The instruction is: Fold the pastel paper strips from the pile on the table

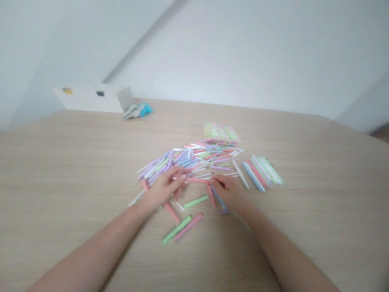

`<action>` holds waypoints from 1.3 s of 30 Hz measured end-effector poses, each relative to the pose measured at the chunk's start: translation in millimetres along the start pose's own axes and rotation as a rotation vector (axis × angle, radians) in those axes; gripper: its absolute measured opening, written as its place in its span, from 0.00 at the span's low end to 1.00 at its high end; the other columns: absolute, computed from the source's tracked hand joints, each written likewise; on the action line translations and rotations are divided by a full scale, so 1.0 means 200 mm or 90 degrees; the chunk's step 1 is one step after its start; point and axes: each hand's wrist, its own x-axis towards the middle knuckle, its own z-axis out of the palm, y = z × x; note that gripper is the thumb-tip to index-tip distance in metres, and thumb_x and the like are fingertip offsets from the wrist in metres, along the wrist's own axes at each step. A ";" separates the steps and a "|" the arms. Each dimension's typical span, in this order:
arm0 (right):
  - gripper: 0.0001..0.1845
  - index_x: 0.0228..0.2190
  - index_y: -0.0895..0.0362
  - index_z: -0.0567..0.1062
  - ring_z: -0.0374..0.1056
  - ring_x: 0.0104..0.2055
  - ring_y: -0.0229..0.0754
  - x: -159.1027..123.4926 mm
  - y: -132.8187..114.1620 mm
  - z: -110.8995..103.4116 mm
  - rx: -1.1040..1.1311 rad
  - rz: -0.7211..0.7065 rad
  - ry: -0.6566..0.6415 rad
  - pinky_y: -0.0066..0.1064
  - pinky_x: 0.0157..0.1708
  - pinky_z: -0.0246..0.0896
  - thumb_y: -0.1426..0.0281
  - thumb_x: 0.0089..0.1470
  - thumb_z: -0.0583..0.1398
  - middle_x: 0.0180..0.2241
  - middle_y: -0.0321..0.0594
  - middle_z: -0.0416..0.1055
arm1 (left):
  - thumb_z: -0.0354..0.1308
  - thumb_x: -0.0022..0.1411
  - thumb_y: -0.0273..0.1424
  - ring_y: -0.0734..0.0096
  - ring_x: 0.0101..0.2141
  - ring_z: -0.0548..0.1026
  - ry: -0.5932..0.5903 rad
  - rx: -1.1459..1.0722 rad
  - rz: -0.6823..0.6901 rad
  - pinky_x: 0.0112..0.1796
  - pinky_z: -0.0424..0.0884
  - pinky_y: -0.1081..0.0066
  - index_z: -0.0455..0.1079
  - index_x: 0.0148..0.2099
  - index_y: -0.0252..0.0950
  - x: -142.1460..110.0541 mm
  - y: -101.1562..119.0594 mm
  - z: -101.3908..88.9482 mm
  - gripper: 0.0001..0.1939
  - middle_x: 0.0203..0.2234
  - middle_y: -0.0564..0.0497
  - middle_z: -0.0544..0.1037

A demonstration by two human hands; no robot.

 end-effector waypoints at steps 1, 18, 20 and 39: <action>0.15 0.21 0.58 0.70 0.58 0.23 0.35 0.00 0.00 0.00 -0.007 -0.008 0.003 0.25 0.24 0.47 0.67 0.57 0.52 0.17 0.31 0.62 | 0.53 0.61 0.43 0.81 0.14 0.63 0.005 -0.022 -0.019 0.15 0.59 0.80 0.65 0.48 0.34 0.00 0.00 0.00 0.20 0.20 0.56 0.70; 0.14 0.22 0.57 0.69 0.60 0.24 0.35 -0.03 -0.01 0.01 -0.064 -0.026 0.020 0.25 0.26 0.48 0.68 0.58 0.52 0.19 0.31 0.64 | 0.52 0.59 0.48 0.86 0.08 0.49 0.036 -0.127 -0.158 0.09 0.41 0.82 0.63 0.25 0.33 0.00 0.02 0.01 0.23 0.08 0.61 0.59; 0.14 0.23 0.57 0.69 0.60 0.23 0.35 -0.03 -0.02 0.02 -0.058 -0.028 0.018 0.24 0.25 0.48 0.68 0.58 0.52 0.17 0.31 0.63 | 0.56 0.57 0.47 0.86 0.08 0.48 0.037 -0.164 -0.178 0.08 0.42 0.83 0.62 0.24 0.34 0.01 0.03 0.01 0.21 0.08 0.61 0.57; 0.10 0.32 0.56 0.72 0.64 0.24 0.35 -0.04 -0.06 0.01 -0.081 -0.022 -0.113 0.25 0.26 0.51 0.68 0.58 0.52 0.20 0.32 0.69 | 0.57 0.58 0.42 0.83 0.11 0.59 0.015 -0.092 -0.064 0.11 0.58 0.82 0.66 0.42 0.34 0.00 0.00 0.02 0.17 0.13 0.61 0.65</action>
